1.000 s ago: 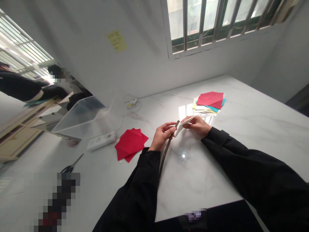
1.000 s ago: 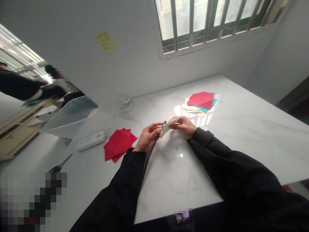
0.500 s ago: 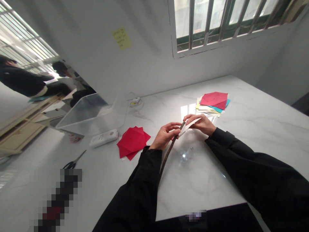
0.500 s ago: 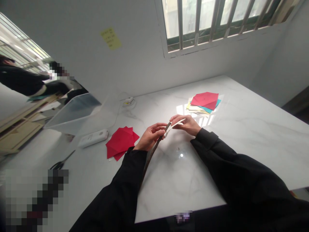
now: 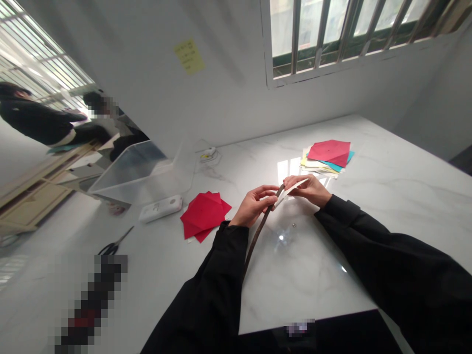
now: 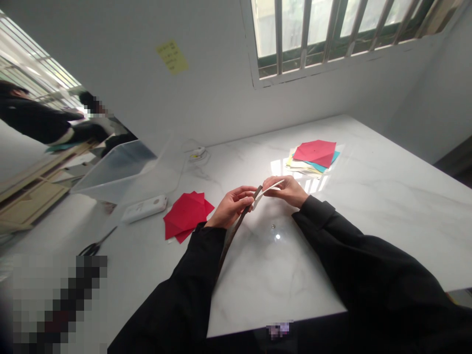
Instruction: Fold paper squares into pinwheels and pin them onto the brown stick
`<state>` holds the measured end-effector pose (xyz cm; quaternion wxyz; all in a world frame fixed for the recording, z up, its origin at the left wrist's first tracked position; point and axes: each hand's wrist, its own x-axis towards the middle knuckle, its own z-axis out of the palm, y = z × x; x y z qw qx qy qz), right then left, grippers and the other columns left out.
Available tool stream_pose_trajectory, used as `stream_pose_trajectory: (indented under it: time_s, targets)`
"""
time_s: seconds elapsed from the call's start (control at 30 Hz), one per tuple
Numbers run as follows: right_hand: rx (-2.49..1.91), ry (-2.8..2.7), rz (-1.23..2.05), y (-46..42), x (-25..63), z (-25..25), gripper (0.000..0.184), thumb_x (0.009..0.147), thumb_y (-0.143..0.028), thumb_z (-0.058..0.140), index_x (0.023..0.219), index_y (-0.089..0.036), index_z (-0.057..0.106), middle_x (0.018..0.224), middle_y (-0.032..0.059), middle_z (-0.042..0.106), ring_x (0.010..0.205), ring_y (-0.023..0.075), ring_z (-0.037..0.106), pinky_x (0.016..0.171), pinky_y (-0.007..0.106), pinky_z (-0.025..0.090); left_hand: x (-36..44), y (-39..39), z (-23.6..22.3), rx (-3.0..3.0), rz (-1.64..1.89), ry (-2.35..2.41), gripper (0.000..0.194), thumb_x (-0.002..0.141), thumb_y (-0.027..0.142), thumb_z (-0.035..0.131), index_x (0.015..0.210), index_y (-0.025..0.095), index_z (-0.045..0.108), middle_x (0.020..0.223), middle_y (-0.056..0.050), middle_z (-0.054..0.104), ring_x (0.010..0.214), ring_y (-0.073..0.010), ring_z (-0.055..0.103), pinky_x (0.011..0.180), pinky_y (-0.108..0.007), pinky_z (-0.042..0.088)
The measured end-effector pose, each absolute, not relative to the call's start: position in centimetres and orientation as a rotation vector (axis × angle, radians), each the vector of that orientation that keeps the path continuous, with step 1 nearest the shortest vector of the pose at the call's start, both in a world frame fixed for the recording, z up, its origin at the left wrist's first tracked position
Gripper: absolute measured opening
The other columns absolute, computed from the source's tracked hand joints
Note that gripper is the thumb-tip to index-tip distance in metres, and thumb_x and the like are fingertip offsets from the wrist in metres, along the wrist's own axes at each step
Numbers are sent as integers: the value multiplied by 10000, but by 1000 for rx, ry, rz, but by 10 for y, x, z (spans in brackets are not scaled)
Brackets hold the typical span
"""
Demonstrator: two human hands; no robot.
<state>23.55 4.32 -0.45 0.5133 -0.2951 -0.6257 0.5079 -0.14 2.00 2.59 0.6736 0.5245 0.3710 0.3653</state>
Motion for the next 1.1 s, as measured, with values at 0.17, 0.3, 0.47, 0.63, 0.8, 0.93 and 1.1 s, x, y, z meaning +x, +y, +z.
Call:
stream_pose_trajectory:
  time_s: [0.17, 0.3, 0.47, 0.63, 0.8, 0.93, 1.1]
  targets:
    - [-748, -1518, 1196, 43, 236, -4, 298, 731, -518, 943, 806, -248, 841, 907, 78, 783, 968, 265, 709, 896, 421, 567, -1, 20, 25, 1185, 823, 836, 534, 697, 420, 953, 1160, 206, 794, 981, -74, 760, 659, -103, 615, 617, -248, 432]
    - [-773, -1514, 1196, 42, 235, -4, 317, 715, -529, 949, 807, -244, 844, 904, 78, 785, 944, 260, 707, 863, 410, 574, 0, 18, 28, 1165, 821, 820, 515, 703, 412, 952, 1151, 210, 795, 990, -70, 762, 658, -106, 613, 619, -257, 420]
    - [-749, -1481, 1206, 40, 233, -1, 273, 718, -493, 953, 803, -255, 848, 896, 72, 788, 918, 252, 713, 838, 399, 582, 0, 16, 31, 1156, 814, 825, 498, 712, 404, 947, 1143, 208, 792, 964, -58, 755, 658, -105, 612, 618, -259, 401]
    - [-768, -1461, 1213, 39, 233, 1, 273, 714, -478, 953, 802, -242, 848, 874, 70, 779, 867, 234, 699, 778, 376, 573, -1, 17, 30, 1160, 811, 817, 500, 714, 410, 945, 1141, 204, 786, 881, -43, 732, 665, -114, 615, 620, -258, 398]
    - [-774, -1477, 1234, 38, 234, 1, 271, 715, -464, 956, 804, -233, 846, 891, 75, 781, 849, 227, 694, 744, 360, 563, -1, 17, 29, 1169, 807, 812, 497, 718, 411, 940, 1143, 208, 783, 869, -37, 722, 669, -115, 612, 627, -259, 401]
    - [-742, -1473, 1234, 39, 234, 1, 251, 720, -450, 960, 805, -243, 847, 915, 74, 790, 887, 234, 717, 796, 371, 574, -1, 18, 28, 1174, 799, 807, 508, 721, 409, 937, 1153, 200, 774, 867, -37, 714, 673, -111, 608, 619, -250, 400]
    - [-725, -1462, 1233, 39, 233, 2, 269, 709, -445, 968, 786, -224, 836, 878, 71, 783, 866, 228, 714, 800, 375, 576, -1, 18, 30, 1180, 787, 796, 520, 731, 406, 933, 1171, 192, 756, 871, -27, 708, 676, -103, 605, 619, -237, 399]
